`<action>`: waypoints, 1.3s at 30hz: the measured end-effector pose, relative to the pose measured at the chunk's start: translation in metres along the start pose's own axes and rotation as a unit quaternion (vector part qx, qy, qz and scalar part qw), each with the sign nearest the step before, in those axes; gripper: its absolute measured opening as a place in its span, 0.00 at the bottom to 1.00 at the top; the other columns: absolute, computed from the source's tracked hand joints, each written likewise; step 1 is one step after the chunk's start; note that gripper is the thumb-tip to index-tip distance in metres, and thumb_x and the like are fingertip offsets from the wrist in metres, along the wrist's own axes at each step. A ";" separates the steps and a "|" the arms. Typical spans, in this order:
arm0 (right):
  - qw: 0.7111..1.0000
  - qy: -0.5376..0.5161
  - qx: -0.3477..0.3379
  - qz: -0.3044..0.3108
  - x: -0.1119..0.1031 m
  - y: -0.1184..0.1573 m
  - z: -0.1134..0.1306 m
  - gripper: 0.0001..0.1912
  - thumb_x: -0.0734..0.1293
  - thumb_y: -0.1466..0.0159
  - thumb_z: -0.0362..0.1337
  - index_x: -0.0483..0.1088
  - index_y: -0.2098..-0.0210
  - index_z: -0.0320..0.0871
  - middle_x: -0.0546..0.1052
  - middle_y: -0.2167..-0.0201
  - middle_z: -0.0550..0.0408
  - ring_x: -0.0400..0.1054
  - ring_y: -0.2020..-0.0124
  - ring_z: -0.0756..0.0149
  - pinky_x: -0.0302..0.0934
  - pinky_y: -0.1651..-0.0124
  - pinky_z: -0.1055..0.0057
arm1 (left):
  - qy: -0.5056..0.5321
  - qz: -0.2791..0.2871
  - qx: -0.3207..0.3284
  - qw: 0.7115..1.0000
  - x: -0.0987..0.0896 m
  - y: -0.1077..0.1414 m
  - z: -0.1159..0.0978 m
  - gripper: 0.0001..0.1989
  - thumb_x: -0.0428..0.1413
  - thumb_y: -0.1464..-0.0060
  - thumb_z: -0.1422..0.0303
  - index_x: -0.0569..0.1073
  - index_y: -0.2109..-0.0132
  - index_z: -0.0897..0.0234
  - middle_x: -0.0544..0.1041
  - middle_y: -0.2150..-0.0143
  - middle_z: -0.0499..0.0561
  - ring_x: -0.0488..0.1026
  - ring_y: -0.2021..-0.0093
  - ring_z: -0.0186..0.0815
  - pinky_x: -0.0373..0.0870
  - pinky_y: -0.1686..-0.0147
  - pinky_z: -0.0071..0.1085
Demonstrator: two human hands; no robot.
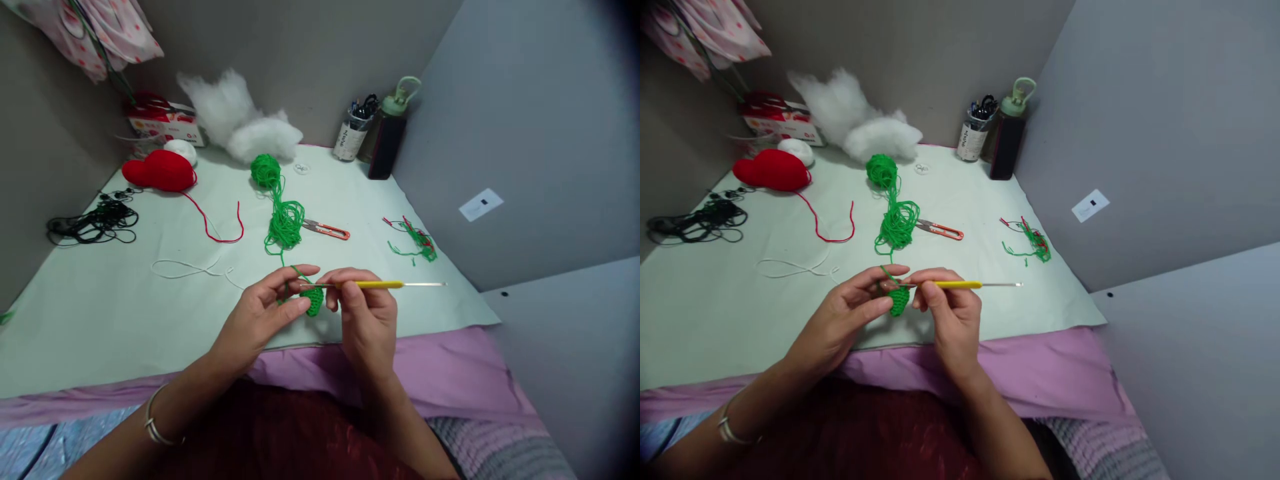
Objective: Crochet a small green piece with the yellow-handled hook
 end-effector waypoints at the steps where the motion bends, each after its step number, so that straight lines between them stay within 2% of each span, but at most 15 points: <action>1: 1.000 -0.021 0.019 -0.001 -0.001 -0.001 -0.001 0.07 0.70 0.27 0.39 0.82 0.59 0.49 0.83 0.64 0.56 0.70 0.72 0.72 0.64 0.67 0.71 | -0.008 -0.009 0.003 1.000 -0.002 0.000 0.000 0.18 0.69 0.40 0.65 0.83 0.43 0.53 0.81 0.57 0.49 0.75 0.53 0.36 0.71 0.50 0.30; 4: 0.997 -0.057 0.049 0.004 0.000 -0.004 -0.001 0.08 0.70 0.27 0.41 0.81 0.61 0.48 0.83 0.65 0.56 0.70 0.73 0.72 0.64 0.67 0.71 | -0.038 -0.033 0.018 0.999 -0.006 0.001 -0.004 0.18 0.70 0.42 0.67 0.83 0.45 0.53 0.78 0.60 0.47 0.75 0.56 0.34 0.71 0.54 0.29; 10: 0.997 -0.054 0.043 0.029 -0.001 -0.004 0.001 0.10 0.67 0.25 0.42 0.79 0.60 0.47 0.84 0.64 0.57 0.72 0.72 0.73 0.65 0.66 0.73 | -0.082 -0.046 0.031 0.995 -0.006 0.000 -0.008 0.16 0.68 0.42 0.71 0.84 0.47 0.54 0.78 0.61 0.47 0.75 0.57 0.34 0.71 0.54 0.28; 13: 0.999 -0.009 0.010 0.039 -0.002 -0.001 0.003 0.10 0.65 0.24 0.40 0.79 0.58 0.48 0.84 0.63 0.57 0.73 0.71 0.72 0.67 0.66 0.72 | -0.123 -0.055 0.050 0.990 -0.006 0.000 -0.011 0.16 0.66 0.41 0.72 0.83 0.47 0.54 0.78 0.62 0.46 0.75 0.57 0.33 0.71 0.53 0.28; 16: 0.991 0.099 -0.070 0.049 -0.001 0.004 0.010 0.10 0.64 0.24 0.34 0.79 0.54 0.49 0.83 0.60 0.56 0.74 0.68 0.71 0.70 0.63 0.70 | -0.194 -0.082 0.101 0.972 -0.004 0.002 -0.017 0.16 0.65 0.42 0.74 0.84 0.48 0.56 0.79 0.60 0.47 0.75 0.58 0.34 0.71 0.52 0.30; 19: 0.952 0.223 -0.196 0.079 0.004 0.011 0.020 0.11 0.64 0.24 0.30 0.77 0.50 0.48 0.83 0.59 0.53 0.78 0.60 0.65 0.74 0.57 0.66 | -0.232 -0.111 0.154 0.954 -0.002 0.004 -0.020 0.16 0.66 0.42 0.75 0.84 0.48 0.57 0.79 0.59 0.48 0.75 0.59 0.34 0.70 0.51 0.31; 21: 0.902 0.319 -0.274 0.096 0.008 0.017 0.022 0.12 0.65 0.25 0.30 0.76 0.47 0.48 0.83 0.58 0.51 0.79 0.56 0.62 0.76 0.56 0.64 | -0.202 -0.115 0.148 0.961 -0.001 0.004 -0.017 0.18 0.67 0.42 0.74 0.84 0.46 0.56 0.80 0.59 0.47 0.75 0.59 0.34 0.70 0.50 0.31; 23: 0.847 0.406 -0.328 0.103 0.010 0.022 0.020 0.15 0.68 0.28 0.28 0.76 0.44 0.48 0.84 0.56 0.50 0.80 0.56 0.61 0.77 0.56 0.65 | -0.113 -0.097 0.098 0.984 0.000 0.003 -0.011 0.21 0.69 0.43 0.72 0.83 0.42 0.54 0.79 0.61 0.46 0.75 0.59 0.33 0.71 0.51 0.29; 25: 0.817 0.441 -0.361 0.089 0.009 0.026 0.017 0.19 0.70 0.30 0.27 0.77 0.43 0.50 0.83 0.53 0.49 0.80 0.55 0.60 0.77 0.57 0.65 | 0.016 -0.053 0.013 0.998 0.003 0.002 -0.002 0.24 0.70 0.43 0.69 0.81 0.40 0.54 0.78 0.63 0.45 0.74 0.61 0.32 0.71 0.55 0.27; 27: 0.842 0.403 -0.352 0.067 0.005 0.025 0.015 0.19 0.70 0.30 0.27 0.78 0.43 0.52 0.83 0.54 0.50 0.80 0.55 0.59 0.77 0.57 0.64 | 0.132 -0.016 -0.071 0.989 0.006 0.001 0.004 0.24 0.71 0.44 0.65 0.82 0.40 0.56 0.78 0.62 0.47 0.74 0.62 0.31 0.71 0.58 0.25; 29: 0.906 0.306 -0.292 0.034 0.000 0.019 0.015 0.15 0.67 0.27 0.30 0.79 0.46 0.52 0.83 0.57 0.52 0.79 0.59 0.61 0.76 0.60 0.64 | 0.188 -0.009 -0.115 0.975 0.005 0.000 0.005 0.23 0.71 0.44 0.66 0.83 0.42 0.60 0.77 0.63 0.48 0.72 0.63 0.29 0.70 0.59 0.23; 31: 0.963 0.176 -0.202 0.001 -0.004 0.012 0.013 0.13 0.65 0.25 0.31 0.80 0.51 0.51 0.83 0.61 0.54 0.76 0.65 0.65 0.73 0.64 0.65 | 0.193 -0.023 -0.106 0.975 0.003 -0.001 0.002 0.20 0.71 0.43 0.67 0.85 0.44 0.61 0.76 0.65 0.47 0.70 0.64 0.27 0.68 0.59 0.21; 32: 0.980 0.116 -0.162 -0.005 -0.004 0.009 0.012 0.12 0.65 0.25 0.32 0.81 0.53 0.50 0.82 0.63 0.54 0.74 0.67 0.66 0.71 0.66 0.67 | 0.182 -0.029 -0.089 0.979 0.002 -0.001 0.000 0.19 0.71 0.44 0.68 0.85 0.45 0.61 0.75 0.65 0.47 0.70 0.64 0.27 0.68 0.59 0.21; 35: 0.996 0.016 -0.084 0.009 0.000 0.005 0.007 0.09 0.67 0.25 0.34 0.81 0.56 0.49 0.81 0.63 0.55 0.73 0.68 0.68 0.68 0.66 0.68 | 0.117 -0.030 -0.043 0.992 0.003 -0.001 -0.003 0.18 0.72 0.44 0.67 0.86 0.45 0.57 0.77 0.62 0.47 0.72 0.59 0.30 0.68 0.55 0.22; 39: 0.999 0.005 -0.050 0.016 0.003 0.005 0.001 0.08 0.68 0.26 0.36 0.82 0.57 0.49 0.81 0.63 0.55 0.74 0.66 0.68 0.69 0.62 0.68 | 0.053 -0.032 -0.017 0.998 0.006 -0.001 -0.001 0.23 0.72 0.44 0.67 0.83 0.42 0.52 0.78 0.59 0.47 0.75 0.55 0.34 0.69 0.49 0.29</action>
Point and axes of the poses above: each hand's wrist, its own y-axis away from the middle knuckle, its own x-axis out of the palm, z = x × y, the point moved 4 cm from there along -y, towards the middle knuckle
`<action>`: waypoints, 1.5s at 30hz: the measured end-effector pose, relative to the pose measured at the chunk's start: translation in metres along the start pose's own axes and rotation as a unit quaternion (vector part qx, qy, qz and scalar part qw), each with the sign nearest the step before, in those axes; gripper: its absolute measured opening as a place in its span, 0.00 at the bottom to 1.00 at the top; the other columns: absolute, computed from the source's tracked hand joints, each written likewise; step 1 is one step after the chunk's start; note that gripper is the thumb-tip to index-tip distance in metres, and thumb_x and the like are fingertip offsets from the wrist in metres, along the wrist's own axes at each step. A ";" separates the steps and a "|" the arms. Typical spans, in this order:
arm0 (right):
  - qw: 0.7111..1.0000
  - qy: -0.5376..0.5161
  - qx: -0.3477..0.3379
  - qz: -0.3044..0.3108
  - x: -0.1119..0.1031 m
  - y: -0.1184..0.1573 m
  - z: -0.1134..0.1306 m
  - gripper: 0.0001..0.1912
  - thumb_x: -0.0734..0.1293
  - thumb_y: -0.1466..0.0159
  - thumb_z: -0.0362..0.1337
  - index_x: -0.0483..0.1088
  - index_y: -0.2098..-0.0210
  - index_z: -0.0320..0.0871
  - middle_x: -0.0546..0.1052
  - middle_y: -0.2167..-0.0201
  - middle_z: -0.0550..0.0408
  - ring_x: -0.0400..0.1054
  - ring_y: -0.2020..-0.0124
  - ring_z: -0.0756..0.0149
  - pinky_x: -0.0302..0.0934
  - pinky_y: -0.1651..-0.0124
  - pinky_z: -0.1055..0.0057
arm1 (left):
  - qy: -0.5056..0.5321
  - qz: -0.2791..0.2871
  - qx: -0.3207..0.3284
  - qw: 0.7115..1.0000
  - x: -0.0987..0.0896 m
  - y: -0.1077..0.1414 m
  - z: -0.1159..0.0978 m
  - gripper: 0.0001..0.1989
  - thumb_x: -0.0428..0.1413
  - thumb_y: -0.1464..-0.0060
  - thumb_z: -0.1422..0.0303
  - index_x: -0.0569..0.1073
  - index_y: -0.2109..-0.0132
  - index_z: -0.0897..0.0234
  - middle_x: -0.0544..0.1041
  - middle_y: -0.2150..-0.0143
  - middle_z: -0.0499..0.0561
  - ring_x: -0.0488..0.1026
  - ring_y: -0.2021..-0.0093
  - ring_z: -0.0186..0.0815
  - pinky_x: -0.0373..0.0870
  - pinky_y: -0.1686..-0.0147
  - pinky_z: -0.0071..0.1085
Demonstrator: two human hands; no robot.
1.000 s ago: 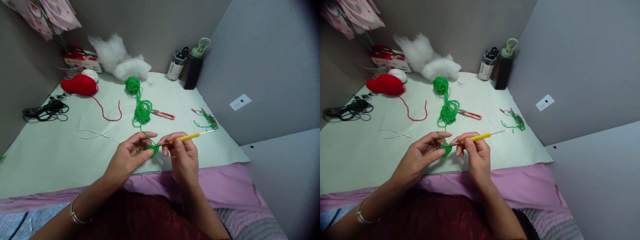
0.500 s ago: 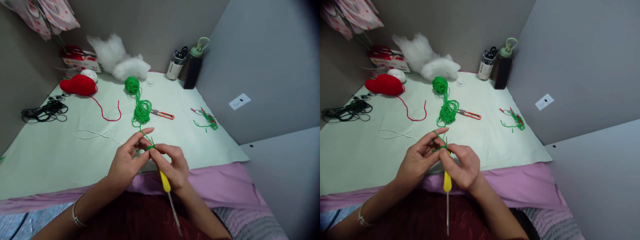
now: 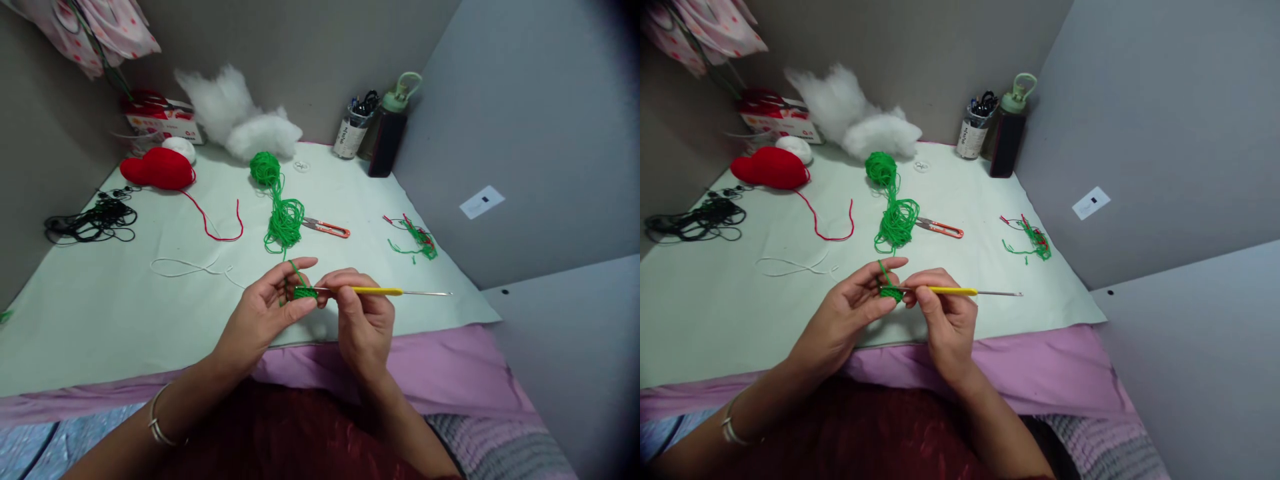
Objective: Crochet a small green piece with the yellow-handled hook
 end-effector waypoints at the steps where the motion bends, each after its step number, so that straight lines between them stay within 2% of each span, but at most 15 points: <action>1: 1.000 -0.004 0.007 0.000 0.000 0.000 -0.001 0.08 0.68 0.26 0.37 0.82 0.57 0.49 0.81 0.63 0.56 0.74 0.67 0.68 0.70 0.62 0.68 | 0.003 -0.001 -0.002 1.000 0.000 0.000 0.000 0.24 0.72 0.44 0.68 0.82 0.41 0.51 0.78 0.59 0.47 0.75 0.55 0.34 0.69 0.49 0.29; 4: 0.999 -0.025 0.039 -0.014 -0.005 -0.004 -0.001 0.08 0.69 0.27 0.40 0.81 0.59 0.48 0.80 0.65 0.57 0.74 0.69 0.69 0.71 0.64 0.69 | 0.048 0.014 -0.040 0.998 0.000 -0.002 0.000 0.26 0.70 0.45 0.71 0.82 0.39 0.54 0.77 0.61 0.47 0.73 0.58 0.31 0.69 0.52 0.27; 7: 0.994 -0.059 0.083 -0.032 -0.009 -0.010 -0.001 0.09 0.71 0.29 0.43 0.80 0.64 0.46 0.79 0.70 0.57 0.71 0.74 0.70 0.69 0.70 0.72 | 0.115 0.065 -0.083 0.988 0.002 -0.003 -0.002 0.24 0.68 0.47 0.71 0.84 0.42 0.60 0.75 0.63 0.47 0.69 0.64 0.30 0.68 0.59 0.24; 10: 0.989 -0.083 0.121 -0.029 -0.009 -0.013 -0.004 0.11 0.72 0.31 0.45 0.79 0.66 0.45 0.78 0.73 0.58 0.69 0.78 0.72 0.66 0.74 0.74 | 0.114 0.075 -0.068 0.988 0.003 -0.002 -0.003 0.21 0.67 0.47 0.70 0.86 0.45 0.61 0.75 0.64 0.48 0.69 0.63 0.31 0.69 0.58 0.25; 12: 0.991 -0.069 0.110 -0.019 -0.006 -0.011 -0.005 0.12 0.72 0.31 0.46 0.79 0.65 0.46 0.79 0.71 0.56 0.70 0.76 0.70 0.67 0.74 0.73 | 0.059 0.056 -0.035 0.996 0.002 -0.001 -0.003 0.20 0.69 0.45 0.70 0.85 0.44 0.57 0.77 0.61 0.48 0.72 0.58 0.33 0.70 0.53 0.27; 16: 0.999 0.041 0.014 -0.012 -0.004 -0.004 -0.001 0.08 0.72 0.29 0.44 0.82 0.60 0.48 0.83 0.64 0.53 0.74 0.67 0.66 0.69 0.68 0.70 | -0.026 0.067 0.005 0.997 0.003 0.001 -0.001 0.23 0.68 0.39 0.67 0.81 0.38 0.49 0.81 0.51 0.50 0.75 0.46 0.39 0.69 0.43 0.33; 20: 0.998 0.051 0.006 -0.023 -0.008 -0.003 0.000 0.08 0.69 0.27 0.41 0.82 0.58 0.49 0.83 0.65 0.55 0.72 0.69 0.68 0.68 0.68 0.70 | -0.044 0.060 0.011 0.997 -0.001 0.000 -0.002 0.19 0.67 0.37 0.62 0.82 0.39 0.52 0.80 0.55 0.51 0.75 0.52 0.38 0.71 0.48 0.33; 24: 0.999 -0.005 0.037 -0.021 -0.009 -0.010 0.000 0.09 0.69 0.27 0.42 0.79 0.60 0.47 0.84 0.66 0.55 0.72 0.73 0.70 0.67 0.71 0.73 | -0.063 0.023 0.011 0.998 -0.005 -0.001 -0.004 0.20 0.70 0.42 0.66 0.84 0.43 0.55 0.78 0.59 0.49 0.74 0.56 0.36 0.72 0.52 0.32; 31: 0.999 0.014 0.035 0.008 -0.008 -0.010 0.007 0.11 0.66 0.25 0.42 0.77 0.60 0.46 0.85 0.65 0.53 0.75 0.72 0.69 0.69 0.70 0.71 | -0.112 -0.001 0.039 0.993 -0.006 -0.001 -0.011 0.20 0.70 0.43 0.69 0.84 0.43 0.55 0.77 0.60 0.49 0.73 0.56 0.37 0.71 0.52 0.32; 36: 0.986 0.150 -0.063 0.044 -0.007 -0.003 0.017 0.11 0.63 0.24 0.35 0.78 0.53 0.48 0.84 0.60 0.53 0.77 0.67 0.66 0.73 0.64 0.66 | -0.154 -0.040 0.079 0.984 -0.004 0.000 -0.013 0.15 0.68 0.40 0.67 0.85 0.47 0.57 0.76 0.63 0.48 0.73 0.60 0.36 0.71 0.55 0.32; 38: 0.960 0.230 -0.140 0.073 -0.004 0.002 0.021 0.12 0.64 0.25 0.32 0.77 0.49 0.49 0.84 0.59 0.53 0.79 0.62 0.63 0.75 0.60 0.64 | -0.170 -0.062 0.104 0.978 -0.002 0.001 -0.012 0.15 0.68 0.41 0.69 0.84 0.46 0.57 0.76 0.63 0.47 0.73 0.61 0.35 0.70 0.54 0.32; 40: 0.916 0.328 -0.210 0.098 -0.001 0.008 0.022 0.14 0.66 0.26 0.31 0.77 0.46 0.51 0.85 0.57 0.51 0.80 0.58 0.61 0.76 0.56 0.63 | -0.150 -0.073 0.108 0.980 0.000 0.002 -0.010 0.20 0.68 0.43 0.71 0.83 0.43 0.57 0.76 0.64 0.46 0.72 0.61 0.35 0.70 0.53 0.31; 42: 0.870 0.405 -0.263 0.103 0.002 0.013 0.020 0.16 0.68 0.28 0.31 0.78 0.44 0.53 0.84 0.55 0.51 0.80 0.55 0.59 0.77 0.56 0.63 | -0.076 -0.059 0.068 0.993 0.000 0.001 -0.005 0.26 0.70 0.45 0.71 0.81 0.39 0.58 0.76 0.64 0.46 0.72 0.61 0.34 0.70 0.54 0.30; 43: 0.859 0.419 -0.277 0.096 0.002 0.014 0.020 0.17 0.69 0.28 0.31 0.78 0.44 0.54 0.84 0.54 0.50 0.80 0.55 0.59 0.77 0.57 0.63 | -0.027 -0.042 0.029 0.998 0.001 -0.001 -0.002 0.27 0.71 0.45 0.70 0.80 0.38 0.58 0.76 0.64 0.46 0.72 0.62 0.33 0.70 0.56 0.29; 45: 0.882 0.385 -0.263 0.068 0.000 0.013 0.020 0.15 0.69 0.28 0.32 0.79 0.45 0.54 0.83 0.55 0.50 0.80 0.57 0.59 0.77 0.58 0.63 | 0.060 -0.009 -0.053 0.997 0.001 -0.003 0.002 0.27 0.71 0.45 0.67 0.80 0.38 0.59 0.75 0.65 0.46 0.71 0.64 0.32 0.69 0.59 0.28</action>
Point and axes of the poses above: each hand's wrist, its own y-axis away from the middle knuckle, its own x-axis out of the palm, z = x × y, the point moved 4 cm from there along -y, towards the middle knuckle
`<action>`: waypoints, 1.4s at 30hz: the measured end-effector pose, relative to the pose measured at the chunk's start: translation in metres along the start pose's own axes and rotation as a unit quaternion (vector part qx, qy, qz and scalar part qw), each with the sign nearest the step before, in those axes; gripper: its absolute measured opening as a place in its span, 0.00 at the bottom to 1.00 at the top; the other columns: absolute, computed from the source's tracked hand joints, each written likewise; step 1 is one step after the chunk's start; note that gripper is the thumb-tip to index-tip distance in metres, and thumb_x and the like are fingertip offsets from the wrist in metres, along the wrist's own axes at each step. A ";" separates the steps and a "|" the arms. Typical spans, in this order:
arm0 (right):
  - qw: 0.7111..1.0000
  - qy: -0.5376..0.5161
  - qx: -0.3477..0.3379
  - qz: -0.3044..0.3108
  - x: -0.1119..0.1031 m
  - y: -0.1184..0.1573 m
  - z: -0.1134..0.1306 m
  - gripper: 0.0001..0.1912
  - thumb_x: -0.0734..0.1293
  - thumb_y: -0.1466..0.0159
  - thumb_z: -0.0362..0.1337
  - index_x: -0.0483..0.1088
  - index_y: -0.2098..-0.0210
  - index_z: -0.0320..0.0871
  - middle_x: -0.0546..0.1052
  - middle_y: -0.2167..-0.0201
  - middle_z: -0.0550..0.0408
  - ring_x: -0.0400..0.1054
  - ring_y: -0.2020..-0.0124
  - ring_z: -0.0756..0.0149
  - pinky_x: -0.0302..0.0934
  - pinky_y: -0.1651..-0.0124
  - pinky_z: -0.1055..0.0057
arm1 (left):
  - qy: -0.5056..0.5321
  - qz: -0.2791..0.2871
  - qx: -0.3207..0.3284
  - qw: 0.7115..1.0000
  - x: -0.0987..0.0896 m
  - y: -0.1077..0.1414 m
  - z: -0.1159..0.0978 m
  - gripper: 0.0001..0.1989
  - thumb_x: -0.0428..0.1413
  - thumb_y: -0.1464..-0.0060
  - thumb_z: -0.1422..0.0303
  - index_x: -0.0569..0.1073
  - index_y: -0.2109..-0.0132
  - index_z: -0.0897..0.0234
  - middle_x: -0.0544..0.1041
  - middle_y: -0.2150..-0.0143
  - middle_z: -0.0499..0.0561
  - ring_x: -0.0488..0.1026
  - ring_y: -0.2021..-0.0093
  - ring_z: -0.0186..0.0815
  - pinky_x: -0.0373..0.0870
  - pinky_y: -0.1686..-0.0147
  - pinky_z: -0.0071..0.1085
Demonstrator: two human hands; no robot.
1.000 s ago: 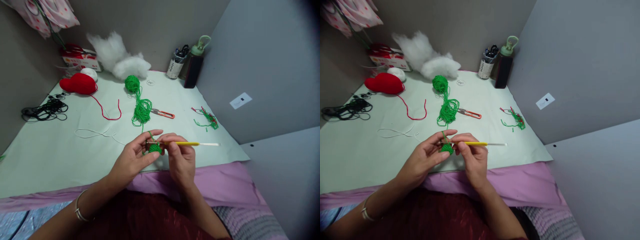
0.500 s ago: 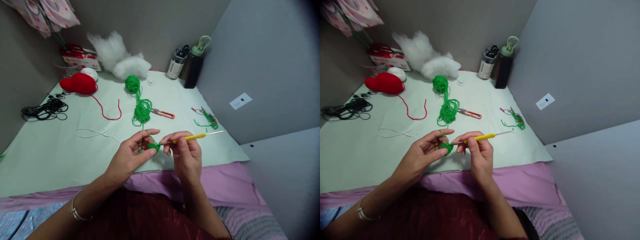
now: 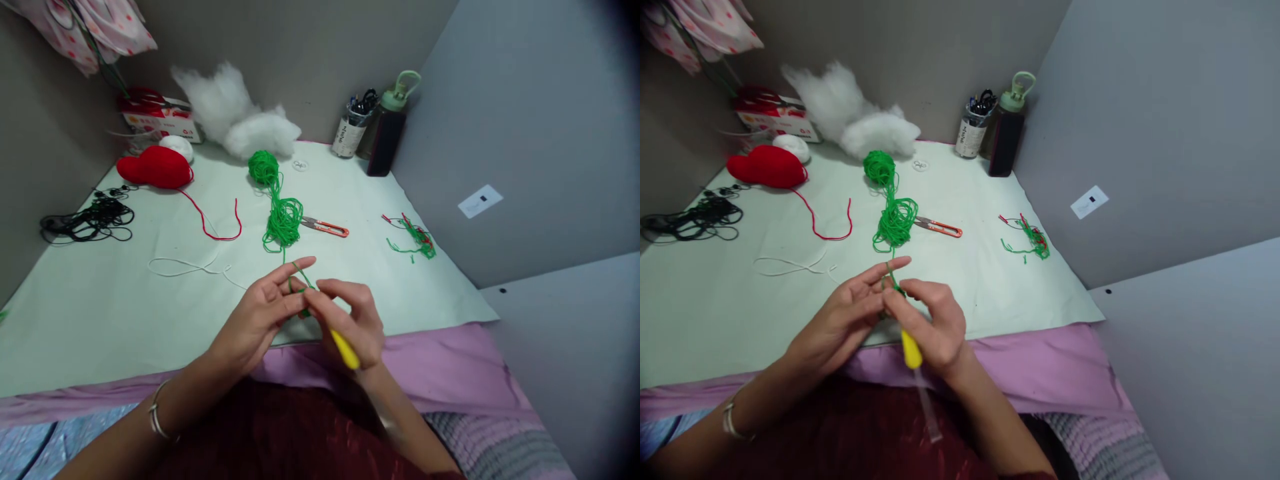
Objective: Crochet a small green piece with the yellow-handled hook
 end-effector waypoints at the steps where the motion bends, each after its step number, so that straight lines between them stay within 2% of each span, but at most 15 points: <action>1: 0.998 -0.047 0.039 -0.021 -0.001 -0.001 -0.003 0.13 0.67 0.27 0.33 0.80 0.47 0.52 0.83 0.57 0.51 0.79 0.60 0.60 0.76 0.60 0.63 | 0.028 0.010 -0.029 0.999 0.000 -0.001 0.000 0.26 0.71 0.45 0.67 0.82 0.40 0.60 0.75 0.65 0.47 0.70 0.65 0.31 0.69 0.60 0.27; 4: 0.956 -0.218 0.184 -0.068 0.001 -0.006 -0.014 0.11 0.64 0.24 0.36 0.80 0.55 0.48 0.81 0.65 0.53 0.75 0.70 0.65 0.72 0.68 0.66 | 0.043 0.006 -0.018 0.999 -0.003 -0.002 -0.005 0.21 0.72 0.46 0.67 0.85 0.44 0.60 0.75 0.65 0.47 0.69 0.65 0.30 0.68 0.60 0.26; 6: 0.933 -0.274 0.225 -0.069 0.005 -0.010 -0.016 0.10 0.65 0.25 0.39 0.80 0.58 0.47 0.81 0.65 0.53 0.73 0.71 0.66 0.71 0.69 0.67 | 0.012 0.008 0.015 1.000 -0.002 -0.001 -0.007 0.22 0.72 0.46 0.68 0.85 0.44 0.58 0.76 0.63 0.48 0.71 0.61 0.32 0.69 0.57 0.28; 8: 0.937 -0.270 0.217 -0.055 0.008 -0.011 -0.015 0.09 0.67 0.26 0.40 0.80 0.59 0.48 0.82 0.64 0.53 0.75 0.68 0.65 0.72 0.67 0.66 | -0.038 0.006 0.045 0.998 -0.001 0.000 -0.006 0.22 0.72 0.46 0.68 0.85 0.43 0.56 0.77 0.62 0.49 0.72 0.59 0.35 0.70 0.54 0.30; 12: 0.977 -0.159 0.137 -0.031 0.007 -0.007 -0.007 0.11 0.67 0.27 0.32 0.81 0.51 0.51 0.84 0.61 0.53 0.78 0.62 0.62 0.76 0.60 0.63 | -0.074 -0.027 0.089 0.993 -0.002 0.001 -0.003 0.22 0.72 0.45 0.68 0.84 0.43 0.54 0.78 0.62 0.47 0.72 0.58 0.33 0.70 0.52 0.28; 14: 0.995 -0.072 0.071 0.003 0.007 -0.003 -0.001 0.16 0.68 0.28 0.29 0.80 0.48 0.54 0.84 0.55 0.51 0.79 0.56 0.60 0.76 0.56 0.62 | -0.016 -0.027 0.062 0.998 -0.002 -0.001 0.001 0.23 0.72 0.45 0.68 0.84 0.42 0.55 0.78 0.63 0.47 0.73 0.59 0.33 0.71 0.53 0.27; 16: 0.999 -0.029 0.026 0.016 0.005 -0.001 0.002 0.18 0.69 0.29 0.27 0.80 0.46 0.54 0.84 0.52 0.50 0.79 0.53 0.59 0.76 0.55 0.62 | 0.059 -0.003 -0.003 0.998 -0.001 -0.004 0.005 0.22 0.72 0.45 0.67 0.84 0.43 0.58 0.79 0.62 0.48 0.74 0.60 0.33 0.72 0.53 0.27; 17: 0.999 -0.038 0.031 0.007 0.003 -0.001 0.001 0.19 0.68 0.29 0.27 0.80 0.46 0.54 0.84 0.52 0.50 0.79 0.53 0.59 0.76 0.55 0.62 | 0.088 0.009 -0.035 0.995 0.000 -0.005 0.007 0.22 0.72 0.46 0.66 0.85 0.44 0.60 0.79 0.62 0.49 0.74 0.60 0.33 0.72 0.53 0.27; 19: 0.990 -0.103 0.093 -0.039 -0.001 -0.003 -0.005 0.15 0.68 0.28 0.28 0.81 0.48 0.52 0.84 0.58 0.52 0.79 0.60 0.62 0.75 0.60 0.64 | 0.112 0.017 -0.064 0.991 0.000 -0.006 0.007 0.20 0.72 0.46 0.66 0.86 0.45 0.62 0.78 0.63 0.49 0.73 0.61 0.32 0.73 0.53 0.27; 21: 0.958 -0.205 0.187 -0.075 -0.001 -0.004 -0.014 0.11 0.67 0.26 0.33 0.81 0.53 0.50 0.82 0.63 0.53 0.76 0.68 0.65 0.72 0.66 0.66 | 0.100 0.005 -0.045 0.994 -0.002 -0.005 0.004 0.19 0.72 0.45 0.67 0.86 0.46 0.62 0.77 0.64 0.48 0.72 0.63 0.30 0.72 0.55 0.26; 23: 0.922 -0.290 0.247 -0.075 0.003 -0.005 -0.020 0.09 0.67 0.26 0.38 0.82 0.56 0.48 0.81 0.65 0.54 0.73 0.72 0.68 0.69 0.70 0.68 | 0.059 -0.001 -0.010 0.998 -0.002 -0.003 0.001 0.19 0.71 0.44 0.68 0.86 0.46 0.60 0.78 0.63 0.48 0.72 0.63 0.31 0.71 0.56 0.26; 29: 0.895 -0.340 0.284 -0.051 0.009 -0.004 -0.026 0.07 0.70 0.27 0.39 0.83 0.57 0.49 0.82 0.65 0.55 0.71 0.70 0.71 0.67 0.67 0.71 | -0.081 0.058 0.051 0.994 0.000 0.001 0.001 0.19 0.69 0.39 0.65 0.83 0.42 0.54 0.81 0.57 0.50 0.76 0.54 0.37 0.71 0.50 0.32; 33: 0.847 -0.406 0.339 -0.053 0.012 -0.004 -0.030 0.08 0.69 0.27 0.41 0.81 0.60 0.48 0.82 0.66 0.56 0.71 0.72 0.71 0.66 0.68 0.72 | -0.108 0.044 0.069 0.991 -0.006 0.001 -0.002 0.18 0.70 0.42 0.67 0.84 0.44 0.54 0.77 0.59 0.48 0.73 0.57 0.34 0.71 0.54 0.28; 35: 0.834 -0.424 0.349 -0.052 0.011 -0.006 -0.029 0.09 0.69 0.27 0.42 0.81 0.61 0.48 0.83 0.66 0.56 0.71 0.72 0.72 0.66 0.67 0.72 | -0.123 0.031 0.082 0.988 -0.007 0.001 -0.006 0.18 0.70 0.43 0.70 0.84 0.46 0.54 0.76 0.61 0.46 0.72 0.58 0.32 0.71 0.55 0.27; 42: 0.844 -0.427 0.324 -0.029 0.008 -0.007 -0.027 0.10 0.67 0.25 0.42 0.80 0.59 0.47 0.84 0.64 0.54 0.73 0.71 0.70 0.66 0.66 0.71 | -0.202 0.008 0.105 0.974 -0.007 0.005 -0.010 0.18 0.67 0.42 0.74 0.83 0.46 0.55 0.75 0.62 0.46 0.73 0.58 0.32 0.70 0.55 0.27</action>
Point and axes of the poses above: each hand's wrist, its own y-axis away from the middle knuckle, its own x-axis out of the palm, z = x × y, the point moved 4 cm from there along -y, towards the middle knuckle
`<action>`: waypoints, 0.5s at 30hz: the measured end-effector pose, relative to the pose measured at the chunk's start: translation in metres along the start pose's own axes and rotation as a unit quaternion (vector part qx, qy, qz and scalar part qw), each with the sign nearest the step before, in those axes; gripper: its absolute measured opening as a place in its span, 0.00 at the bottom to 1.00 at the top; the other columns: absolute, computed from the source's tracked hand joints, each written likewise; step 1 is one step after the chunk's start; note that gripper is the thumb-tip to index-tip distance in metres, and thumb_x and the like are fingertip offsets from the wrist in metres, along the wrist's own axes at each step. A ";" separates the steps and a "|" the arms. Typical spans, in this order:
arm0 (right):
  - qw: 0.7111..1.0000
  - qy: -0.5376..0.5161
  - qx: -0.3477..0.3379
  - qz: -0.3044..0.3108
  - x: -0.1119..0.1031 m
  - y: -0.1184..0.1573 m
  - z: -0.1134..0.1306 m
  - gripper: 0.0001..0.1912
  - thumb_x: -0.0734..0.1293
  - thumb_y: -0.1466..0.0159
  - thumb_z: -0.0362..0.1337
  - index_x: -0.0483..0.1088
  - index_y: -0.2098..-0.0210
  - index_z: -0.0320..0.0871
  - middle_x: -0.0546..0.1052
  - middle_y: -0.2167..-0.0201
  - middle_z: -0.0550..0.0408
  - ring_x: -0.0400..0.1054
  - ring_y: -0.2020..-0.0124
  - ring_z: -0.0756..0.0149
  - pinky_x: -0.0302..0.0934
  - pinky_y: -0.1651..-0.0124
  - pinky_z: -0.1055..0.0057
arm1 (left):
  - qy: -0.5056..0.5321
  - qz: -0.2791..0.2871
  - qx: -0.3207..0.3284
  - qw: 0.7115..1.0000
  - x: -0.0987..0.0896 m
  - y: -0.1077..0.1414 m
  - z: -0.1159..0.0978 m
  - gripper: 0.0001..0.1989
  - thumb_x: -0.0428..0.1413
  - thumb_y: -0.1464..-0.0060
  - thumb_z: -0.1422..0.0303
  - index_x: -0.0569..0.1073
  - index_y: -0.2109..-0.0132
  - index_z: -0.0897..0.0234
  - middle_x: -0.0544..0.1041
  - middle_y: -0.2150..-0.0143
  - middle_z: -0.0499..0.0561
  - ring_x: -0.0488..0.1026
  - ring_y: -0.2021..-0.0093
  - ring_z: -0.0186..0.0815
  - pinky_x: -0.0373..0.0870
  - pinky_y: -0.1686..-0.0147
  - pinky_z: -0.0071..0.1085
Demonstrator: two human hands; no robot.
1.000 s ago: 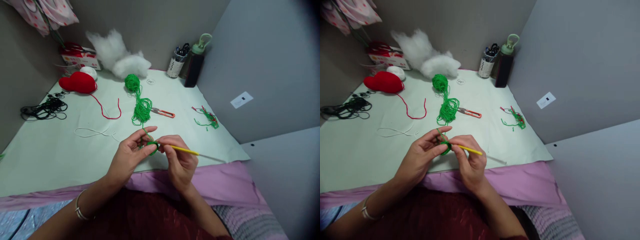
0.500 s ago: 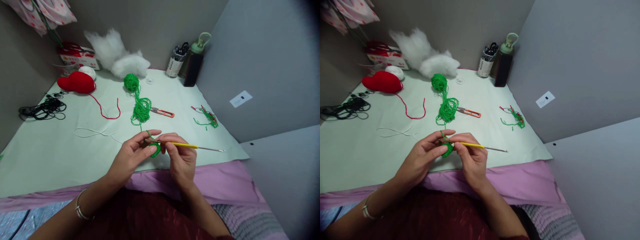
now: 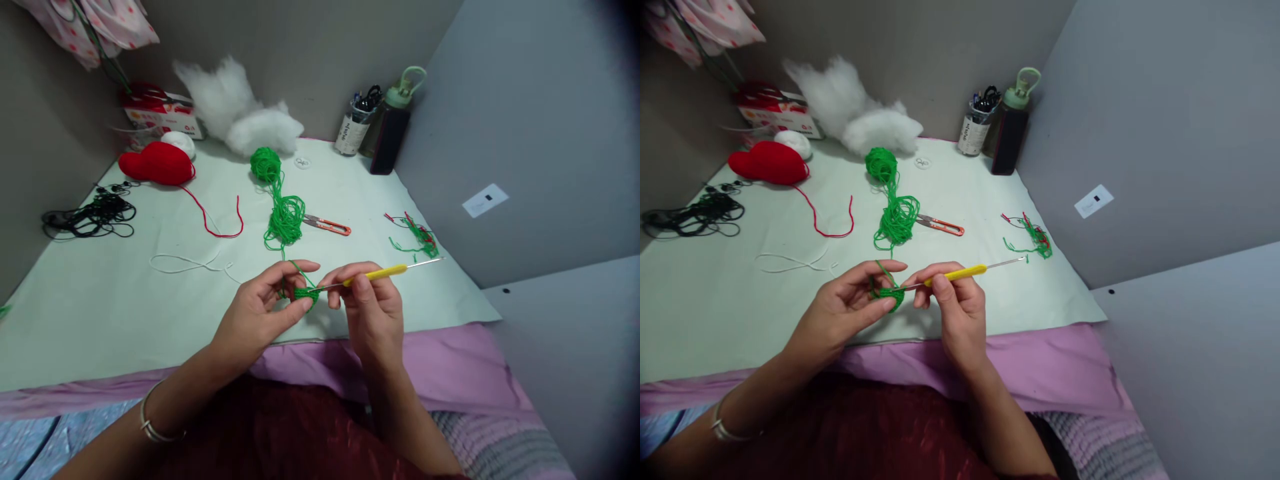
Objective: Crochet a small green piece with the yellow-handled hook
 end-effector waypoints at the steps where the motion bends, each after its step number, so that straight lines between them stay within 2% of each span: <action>1: 1.000 0.010 -0.009 0.005 0.000 0.001 0.001 0.10 0.66 0.24 0.41 0.80 0.58 0.48 0.84 0.64 0.54 0.73 0.70 0.70 0.67 0.66 0.70 | -0.016 -0.003 0.009 1.000 0.000 0.000 -0.001 0.18 0.66 0.42 0.75 0.83 0.46 0.55 0.75 0.62 0.46 0.73 0.58 0.32 0.70 0.55 0.27; 5: 0.993 0.097 -0.071 0.016 -0.001 0.005 0.007 0.10 0.65 0.23 0.36 0.80 0.56 0.48 0.83 0.61 0.55 0.74 0.68 0.70 0.70 0.63 0.69 | -0.087 -0.026 0.059 0.994 0.000 0.001 -0.008 0.17 0.64 0.42 0.75 0.83 0.47 0.57 0.76 0.61 0.46 0.74 0.59 0.32 0.71 0.55 0.28; 9: 0.960 0.220 -0.165 0.059 0.003 0.010 0.017 0.12 0.63 0.24 0.32 0.78 0.50 0.49 0.83 0.59 0.54 0.76 0.63 0.67 0.73 0.59 0.67 | -0.157 -0.053 0.119 0.979 0.004 0.001 -0.013 0.16 0.63 0.42 0.77 0.82 0.48 0.61 0.76 0.62 0.47 0.74 0.61 0.32 0.71 0.56 0.29; 10: 0.942 0.263 -0.197 0.071 0.005 0.012 0.019 0.12 0.63 0.24 0.31 0.77 0.49 0.48 0.83 0.59 0.54 0.77 0.61 0.66 0.74 0.58 0.66 | -0.162 -0.057 0.127 0.977 0.005 0.001 -0.013 0.16 0.63 0.43 0.77 0.82 0.48 0.62 0.76 0.62 0.47 0.74 0.62 0.32 0.71 0.56 0.29; 12: 0.889 0.366 -0.261 0.087 0.009 0.017 0.019 0.13 0.66 0.26 0.29 0.77 0.46 0.49 0.84 0.57 0.52 0.79 0.57 0.62 0.75 0.56 0.64 | -0.134 -0.063 0.119 0.982 0.006 0.001 -0.011 0.17 0.64 0.42 0.76 0.82 0.47 0.62 0.76 0.63 0.47 0.74 0.62 0.32 0.70 0.56 0.29; 14: 0.829 0.451 -0.321 0.086 0.013 0.023 0.015 0.17 0.69 0.29 0.27 0.77 0.44 0.49 0.84 0.54 0.50 0.80 0.54 0.59 0.76 0.55 0.64 | -0.042 -0.052 0.070 0.995 0.006 0.001 -0.004 0.18 0.65 0.41 0.72 0.81 0.43 0.61 0.75 0.64 0.46 0.72 0.63 0.32 0.70 0.59 0.28; 15: 0.809 0.474 -0.340 0.075 0.014 0.025 0.013 0.20 0.71 0.31 0.25 0.78 0.43 0.50 0.84 0.53 0.49 0.80 0.53 0.59 0.76 0.54 0.64 | 0.022 -0.037 0.032 0.999 0.007 0.000 0.000 0.20 0.66 0.40 0.70 0.80 0.41 0.60 0.74 0.65 0.46 0.71 0.64 0.32 0.69 0.61 0.27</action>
Point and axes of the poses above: each hand's wrist, its own y-axis away from the middle knuckle, its own x-axis out of the palm, z = x × y, the point moved 4 cm from there along -y, towards the middle knuckle
